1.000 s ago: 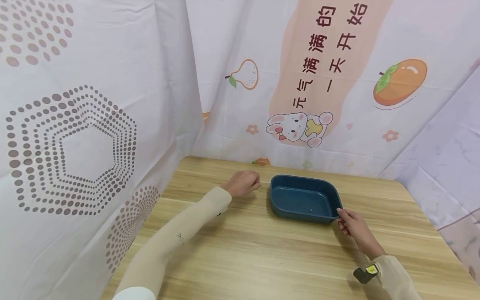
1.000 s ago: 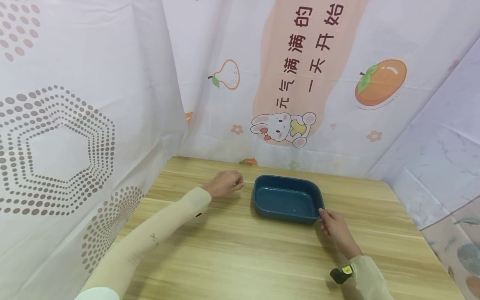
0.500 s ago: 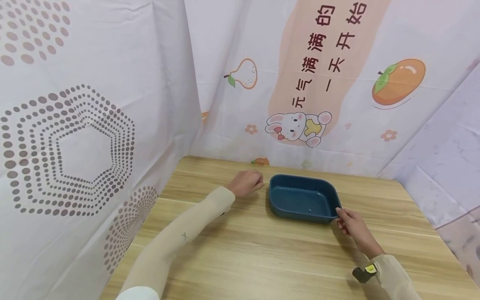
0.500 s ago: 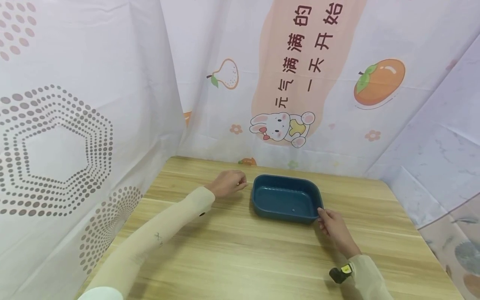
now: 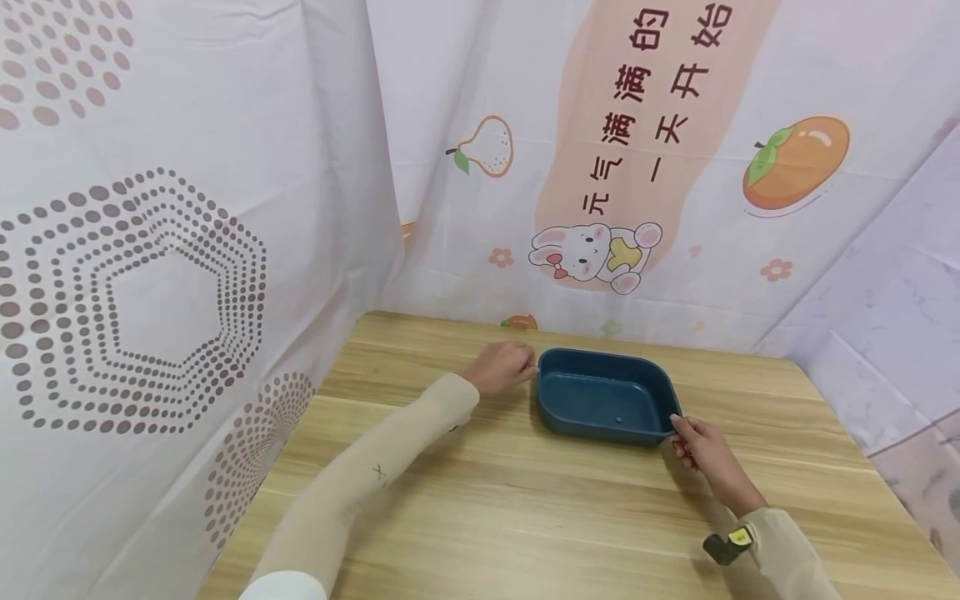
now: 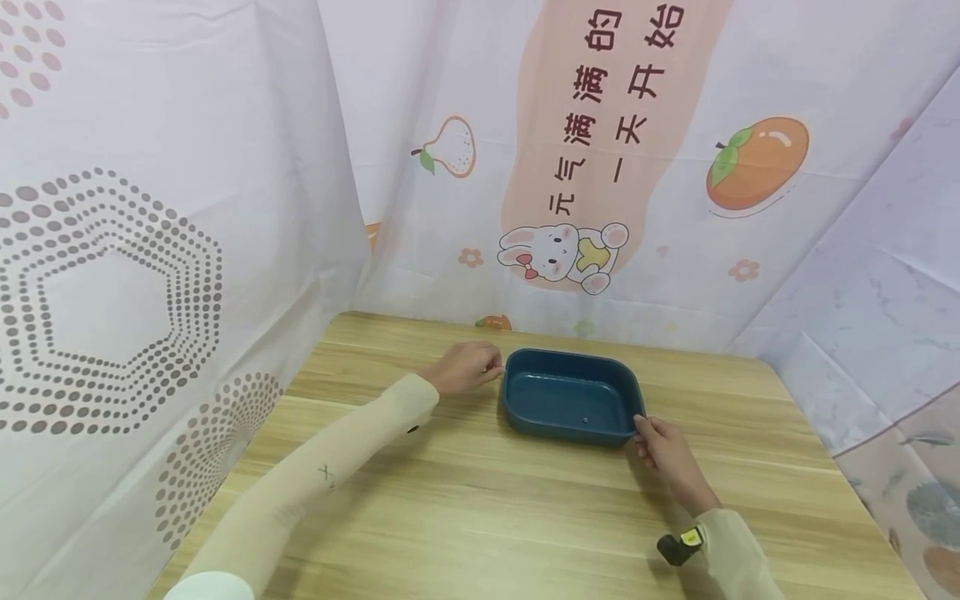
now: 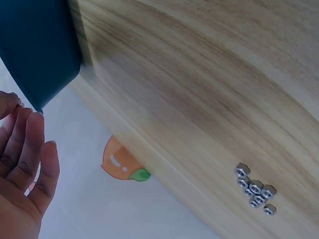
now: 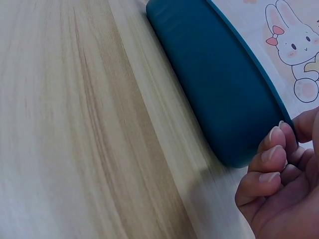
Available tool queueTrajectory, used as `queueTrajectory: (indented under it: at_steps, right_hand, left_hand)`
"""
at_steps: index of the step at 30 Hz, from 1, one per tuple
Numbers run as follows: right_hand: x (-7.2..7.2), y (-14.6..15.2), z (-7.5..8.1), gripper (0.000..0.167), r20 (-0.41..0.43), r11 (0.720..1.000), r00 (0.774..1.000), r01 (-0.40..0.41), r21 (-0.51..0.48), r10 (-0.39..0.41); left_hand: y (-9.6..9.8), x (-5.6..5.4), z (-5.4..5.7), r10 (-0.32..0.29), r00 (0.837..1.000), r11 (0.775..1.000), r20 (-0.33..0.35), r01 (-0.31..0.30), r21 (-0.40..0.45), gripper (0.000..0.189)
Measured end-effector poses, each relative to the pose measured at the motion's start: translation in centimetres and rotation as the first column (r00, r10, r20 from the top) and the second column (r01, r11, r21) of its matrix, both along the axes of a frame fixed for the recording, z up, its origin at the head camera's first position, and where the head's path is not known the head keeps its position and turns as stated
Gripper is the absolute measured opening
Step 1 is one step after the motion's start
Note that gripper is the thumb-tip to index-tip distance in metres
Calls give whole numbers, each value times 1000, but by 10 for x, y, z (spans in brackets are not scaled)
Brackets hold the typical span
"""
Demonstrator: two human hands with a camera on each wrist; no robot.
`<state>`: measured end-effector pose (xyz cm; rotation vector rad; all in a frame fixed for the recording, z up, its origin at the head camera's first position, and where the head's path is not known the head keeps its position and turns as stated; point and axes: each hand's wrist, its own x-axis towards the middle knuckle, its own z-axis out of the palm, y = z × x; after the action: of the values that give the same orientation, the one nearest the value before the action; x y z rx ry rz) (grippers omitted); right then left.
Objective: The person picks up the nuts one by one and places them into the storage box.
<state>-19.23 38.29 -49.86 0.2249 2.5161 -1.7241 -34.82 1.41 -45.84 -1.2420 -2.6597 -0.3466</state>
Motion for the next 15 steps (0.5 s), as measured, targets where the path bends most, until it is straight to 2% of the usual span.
queueTrajectory:
  at_steps: [8, 15]
  right_hand:
    - [0, 0, 0, 48, 2, 1000, 1000, -1, -4, 1]
    - [1, 0, 1, 47, 4, 1000, 1000, 0, -9, 0]
  left_hand:
    - [4, 3, 0, -12, 1000, 1000, -22, 12, -27, 18]
    - [7, 3, 0, -14, 1000, 999, -7, 14, -34, 19]
